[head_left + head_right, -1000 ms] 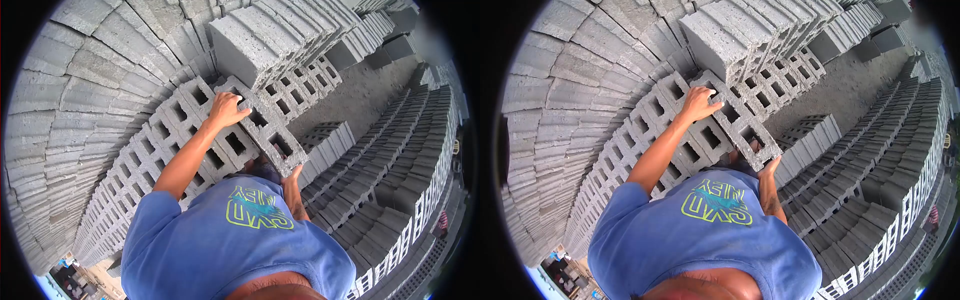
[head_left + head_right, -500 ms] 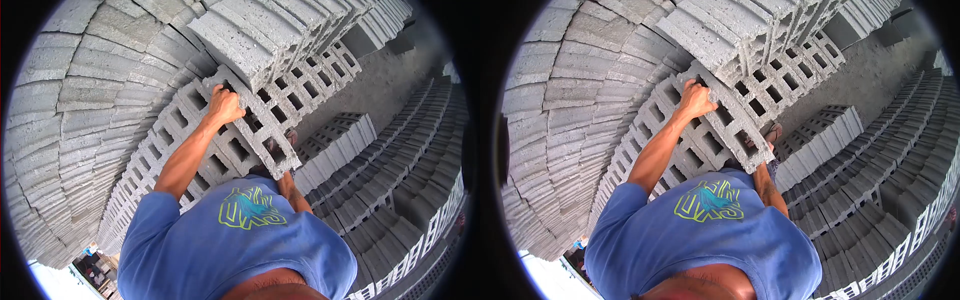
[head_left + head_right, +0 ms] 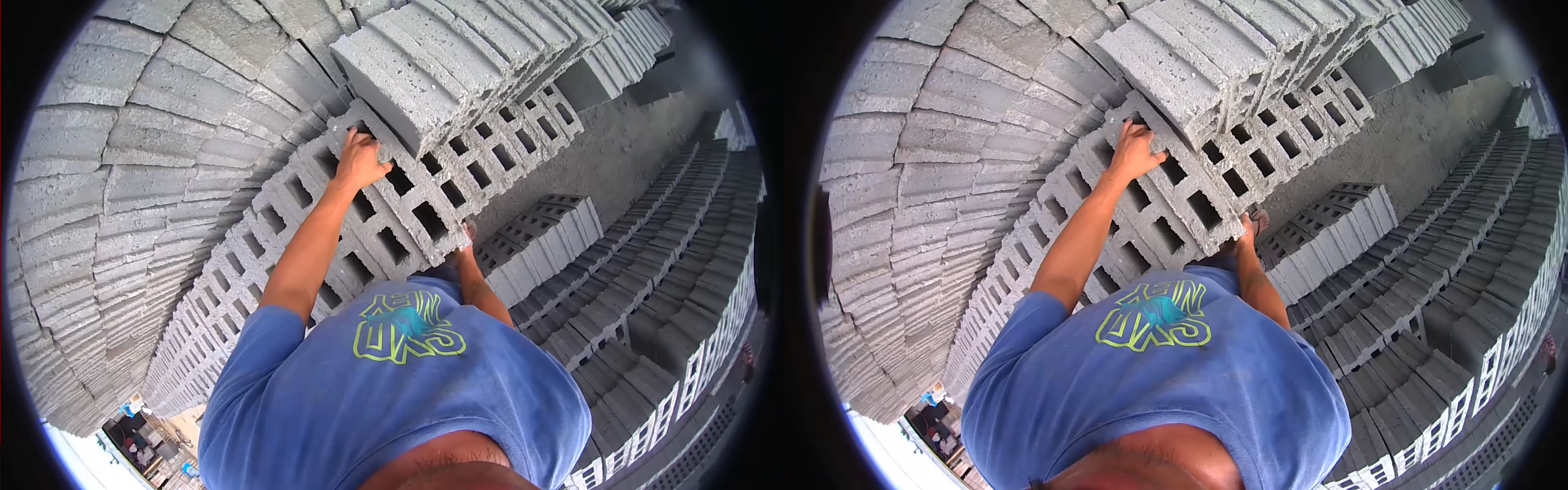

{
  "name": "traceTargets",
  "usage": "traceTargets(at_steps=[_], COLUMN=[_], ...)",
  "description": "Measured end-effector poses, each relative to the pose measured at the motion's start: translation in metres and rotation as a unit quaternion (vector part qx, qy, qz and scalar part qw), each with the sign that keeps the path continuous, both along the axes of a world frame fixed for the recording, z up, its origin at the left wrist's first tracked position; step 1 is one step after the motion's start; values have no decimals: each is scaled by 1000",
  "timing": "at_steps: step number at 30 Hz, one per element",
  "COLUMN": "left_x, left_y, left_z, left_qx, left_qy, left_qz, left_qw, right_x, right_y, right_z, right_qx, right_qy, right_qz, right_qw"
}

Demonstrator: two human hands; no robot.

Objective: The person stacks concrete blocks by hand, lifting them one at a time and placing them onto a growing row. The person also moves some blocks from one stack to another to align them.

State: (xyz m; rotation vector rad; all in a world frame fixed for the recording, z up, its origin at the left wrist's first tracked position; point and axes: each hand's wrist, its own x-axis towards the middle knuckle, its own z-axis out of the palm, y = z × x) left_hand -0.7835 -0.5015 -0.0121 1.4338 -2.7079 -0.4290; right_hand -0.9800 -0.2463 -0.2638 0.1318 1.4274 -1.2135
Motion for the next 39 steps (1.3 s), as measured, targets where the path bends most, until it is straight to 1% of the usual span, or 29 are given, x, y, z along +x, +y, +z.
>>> traceTargets(at_steps=[1,2,3,5,6,7,9,11,12,13,14,15,16,18,19,20,21,23,24,25,26,27,29,31,33,34,36,37,39], left_x=[2,2,3,10,14,19,32,43,48,52,55,57,55,50,51,50,50,52,52,53,55,54,55,46,30,18,-13,-30,-60], left_y=[4,8,16,49,67,86,122,157,171,183,193,197,200,201,204,204,201,202,202,201,200,199,194,178,149,131,89,68,28], left_z=[-2,-4,-4,-2,4,5,5,5,-2,-9,-17,-16,-16,-13,-14,-15,-17,-20,-20,-21,-24,-25,-26,-10,18,31,44,47,37], left_qx=[-33,-67,-74,-120,-129,-132,-159,-138,-133,-128,-126,-129,-146,-170,-168,-174,-184,-189,-182,-173,-169,-168,-137,-153,-117,-112,-100,-97,-99], left_qy=[33,67,76,150,181,187,185,195,169,143,131,132,119,98,101,112,124,138,150,162,185,186,247,261,322,318,341,334,297], left_qz=[5,11,16,92,107,112,158,183,200,215,223,223,219,219,216,219,224,223,227,231,232,231,273,264,210,186,155,143,93], left_qw=[999,995,994,977,969,967,957,953,956,958,958,957,957,956,956,953,949,946,945,944,940,940,920,916,916,923,922,926,945], right_x=[-8,-13,-20,-28,-29,-31,-27,-17,-9,-3,0,4,5,8,14,15,10,-4,-8,-6,-9,-16,-30,-57,-78,-82,-90,-95,-101], right_y=[-3,-17,-37,-75,-89,-105,-135,-170,-186,-200,-215,-229,-238,-248,-238,-229,-231,-239,-227,-201,-181,-163,-120,-77,-42,-28,-11,-9,-2], right_z=[4,52,105,197,228,255,305,325,334,340,337,327,319,314,329,346,338,299,298,315,319,319,318,306,300,298,294,287,260], right_qx=[25,47,39,-122,-177,-231,-257,-258,-235,-213,-218,-264,-307,-297,-279,-194,-198,-263,-282,-305,-303,-299,-306,-289,-279,-278,-221,-221,-147], right_qy=[89,247,256,285,248,210,255,149,159,168,170,68,-33,-29,-26,15,21,-6,-27,-53,-58,-64,-91,-108,-138,-138,-272,-272,-216], right_qz=[35,0,3,24,35,48,140,125,111,95,97,67,35,17,2,-7,-8,49,76,81,79,77,58,73,51,49,-82,-86,-75], right_qw=[995,968,966,950,952,949,922,946,953,958,956,960,951,954,960,981,980,964,956,948,948,949,946,948,949,949,933,933,962])
